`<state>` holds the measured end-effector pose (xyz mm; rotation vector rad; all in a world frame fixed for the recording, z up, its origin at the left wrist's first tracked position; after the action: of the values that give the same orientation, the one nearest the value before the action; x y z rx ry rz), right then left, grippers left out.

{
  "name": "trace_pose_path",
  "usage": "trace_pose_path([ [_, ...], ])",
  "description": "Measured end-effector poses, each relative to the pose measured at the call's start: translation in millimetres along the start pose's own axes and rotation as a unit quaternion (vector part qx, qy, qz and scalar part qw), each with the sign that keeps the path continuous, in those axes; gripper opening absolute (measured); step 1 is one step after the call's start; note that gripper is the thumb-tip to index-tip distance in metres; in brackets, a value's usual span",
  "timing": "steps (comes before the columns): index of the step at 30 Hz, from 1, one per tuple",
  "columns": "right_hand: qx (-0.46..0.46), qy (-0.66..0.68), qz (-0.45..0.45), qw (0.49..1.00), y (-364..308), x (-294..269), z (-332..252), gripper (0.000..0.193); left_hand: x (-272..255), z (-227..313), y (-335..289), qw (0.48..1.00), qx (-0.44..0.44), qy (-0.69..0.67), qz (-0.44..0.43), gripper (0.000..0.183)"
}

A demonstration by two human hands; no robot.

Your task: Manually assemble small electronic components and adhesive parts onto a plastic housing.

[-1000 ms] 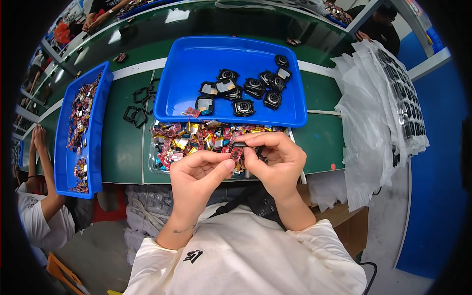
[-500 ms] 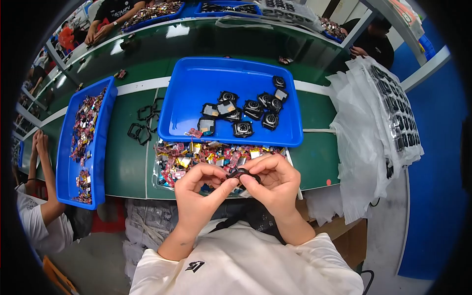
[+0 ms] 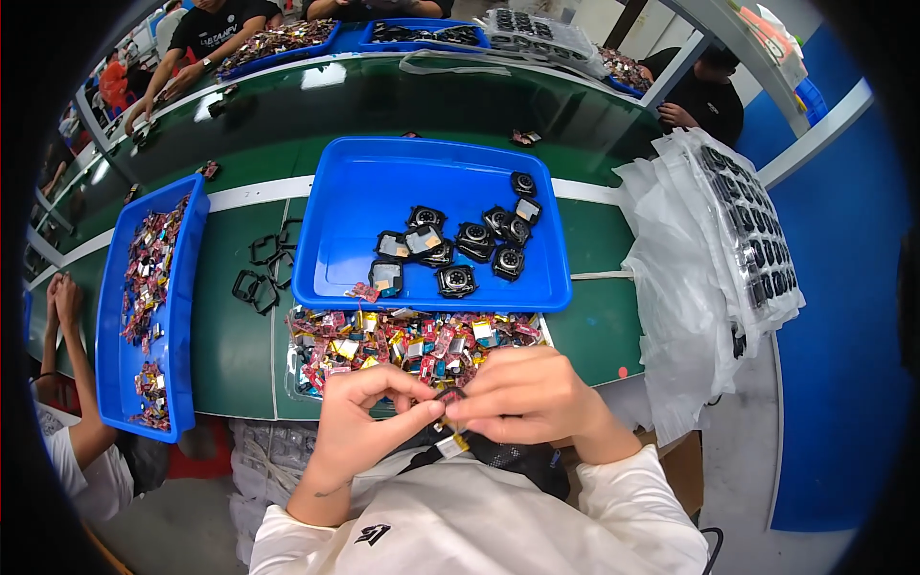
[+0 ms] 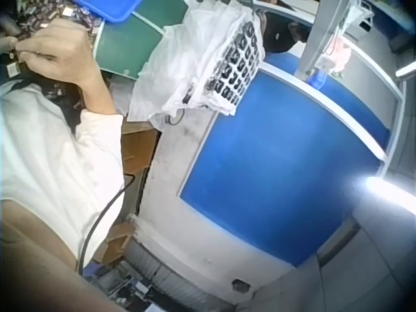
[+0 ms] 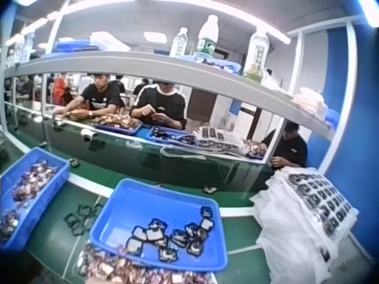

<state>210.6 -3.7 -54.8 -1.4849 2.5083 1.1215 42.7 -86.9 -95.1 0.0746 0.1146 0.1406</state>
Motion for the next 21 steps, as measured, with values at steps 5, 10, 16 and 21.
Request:
trace_pose_path([
  [5, 0.048, 0.05, -0.081, 0.994, 15.2, -2.4, 2.6, 0.017, -16.2, 6.7, 1.4, 0.997, 0.062, 0.018, -0.043, 0.02],
  [10, 0.094, -0.092, 0.07, 0.989, 51.4, -67.5, 38.1, 0.036, -65.4, -15.2, -24.6, 0.934, 0.122, 0.071, 0.327, 0.018],
  [16, 0.315, -0.355, 0.397, 0.786, 46.0, -246.3, 161.6, 0.051, -105.9, -56.1, -41.9, 0.805, 0.061, 0.231, 0.543, 0.023],
  [21, 0.515, -0.359, 0.467, 0.623, -3.0, -321.2, 229.9, 0.05, -106.4, -66.7, -40.4, 0.778, 0.06, 0.339, 0.526, 0.024],
])
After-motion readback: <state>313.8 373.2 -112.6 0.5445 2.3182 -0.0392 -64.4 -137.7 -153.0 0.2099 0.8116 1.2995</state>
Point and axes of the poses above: each hand's wrist, its own y-axis towards the middle knuckle, its own x-axis out of the palm, z = x × y, the point moved 3 cm from there along y, towards the middle knuckle, and after that the axes turned 11 degrees about y, right-handed, at the moved point
